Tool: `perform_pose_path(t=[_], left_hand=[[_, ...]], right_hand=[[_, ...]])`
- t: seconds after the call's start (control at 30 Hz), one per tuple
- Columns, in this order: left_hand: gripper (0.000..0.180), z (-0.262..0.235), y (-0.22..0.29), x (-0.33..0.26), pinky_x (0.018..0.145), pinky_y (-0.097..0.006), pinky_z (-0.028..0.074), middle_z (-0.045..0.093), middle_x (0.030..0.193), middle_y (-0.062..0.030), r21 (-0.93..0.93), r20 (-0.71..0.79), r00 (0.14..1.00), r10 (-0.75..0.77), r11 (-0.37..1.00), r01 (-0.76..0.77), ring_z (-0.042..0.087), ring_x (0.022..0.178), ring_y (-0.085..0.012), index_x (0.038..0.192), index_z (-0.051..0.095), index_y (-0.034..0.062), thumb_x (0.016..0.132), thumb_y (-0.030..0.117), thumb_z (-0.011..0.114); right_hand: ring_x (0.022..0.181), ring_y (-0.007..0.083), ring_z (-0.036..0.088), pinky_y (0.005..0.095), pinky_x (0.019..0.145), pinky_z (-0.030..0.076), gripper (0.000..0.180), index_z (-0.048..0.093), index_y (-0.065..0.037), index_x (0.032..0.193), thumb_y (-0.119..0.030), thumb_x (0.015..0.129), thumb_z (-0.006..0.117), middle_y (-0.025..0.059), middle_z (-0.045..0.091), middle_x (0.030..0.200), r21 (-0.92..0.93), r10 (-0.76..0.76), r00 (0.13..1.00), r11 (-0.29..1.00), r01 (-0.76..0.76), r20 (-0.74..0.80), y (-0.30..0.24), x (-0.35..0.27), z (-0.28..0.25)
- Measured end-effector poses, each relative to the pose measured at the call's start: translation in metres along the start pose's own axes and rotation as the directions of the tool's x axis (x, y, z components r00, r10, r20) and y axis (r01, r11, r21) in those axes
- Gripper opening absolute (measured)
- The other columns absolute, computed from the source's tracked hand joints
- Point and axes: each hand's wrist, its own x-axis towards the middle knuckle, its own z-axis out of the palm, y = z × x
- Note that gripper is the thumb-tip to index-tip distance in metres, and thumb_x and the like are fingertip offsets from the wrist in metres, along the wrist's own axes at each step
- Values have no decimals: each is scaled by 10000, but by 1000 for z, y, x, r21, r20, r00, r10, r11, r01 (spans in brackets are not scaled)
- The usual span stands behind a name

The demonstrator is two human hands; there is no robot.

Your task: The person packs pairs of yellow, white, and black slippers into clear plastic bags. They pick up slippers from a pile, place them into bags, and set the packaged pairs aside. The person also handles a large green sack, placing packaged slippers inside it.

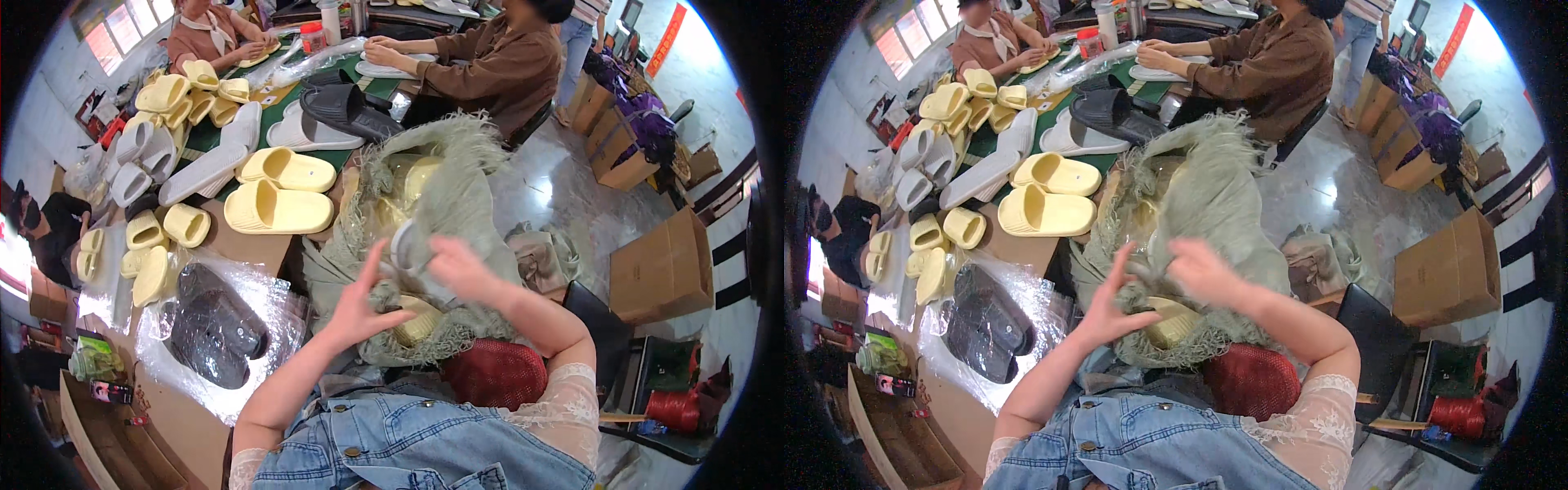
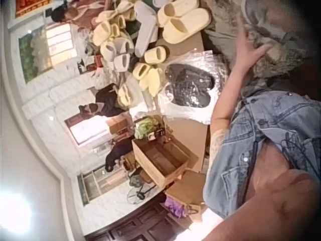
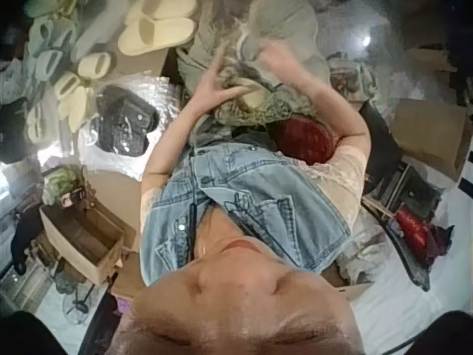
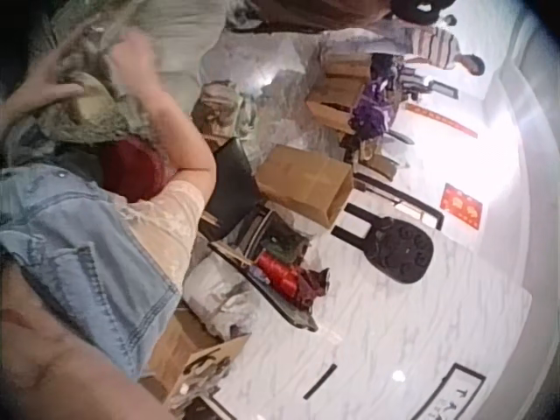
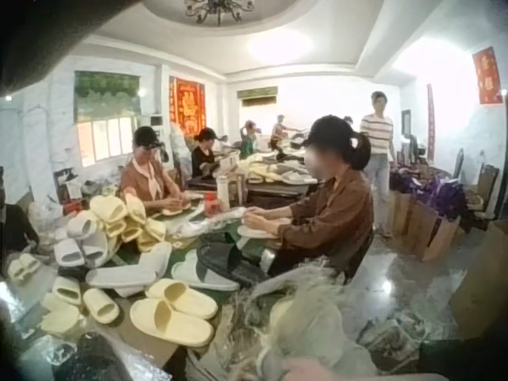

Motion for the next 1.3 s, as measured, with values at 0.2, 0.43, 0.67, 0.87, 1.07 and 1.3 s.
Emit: perform_pose_path(t=[0.2,0.43,0.67,0.87,1.07,1.3], left_hand=[[439,45,-43,44,796,-431,526,701,975,-194,78,-7,999,43,996,-42,656,916,-408,1089,666,49,692,198,777],[317,59,-50,41,778,-298,501,729,887,-79,-404,-53,984,-170,905,135,643,846,-138,1005,699,-16,751,-65,516],[331,61,-54,48,773,-291,497,726,873,-84,-348,-40,991,-128,932,106,646,834,-140,994,697,-27,735,-84,499],[372,61,-54,42,733,-286,494,716,826,-70,-380,-46,981,-188,912,157,632,787,-130,965,696,-29,677,-83,465],[392,59,-50,41,726,-294,496,707,806,-98,-333,-29,984,-175,930,156,637,752,-163,964,692,-29,643,-72,470],[393,58,-56,41,749,-312,502,715,822,-127,-307,-18,980,-197,934,182,674,781,-201,983,687,-30,648,-67,486]], right_hand=[[819,271,618,380,728,480,200,590,20,1053,-86,884,581,163,639,915,-2,236,950,971,-241,206,-26,-8,29],[845,169,627,309,767,502,232,659,-15,1107,-8,917,525,83,669,959,403,466,789,863,-306,-400,78,-76,-1],[1248,374,497,475,980,465,580,528,-230,1378,-239,809,645,166,524,1312,-232,830,3,-152,-961,-557,291,-274,-73],[1450,350,241,523,1105,307,450,639,-218,1280,-272,834,633,107,226,1596,-401,869,-93,-316,-860,-486,294,-275,-101],[1445,309,281,506,1092,328,500,645,-187,1269,-199,770,681,82,385,1523,-362,917,-160,-298,-883,-364,324,-278,-108],[1266,314,518,458,984,466,404,693,-153,1159,-169,758,647,99,588,1310,-307,921,-105,-230,-923,-375,338,-279,-81]])
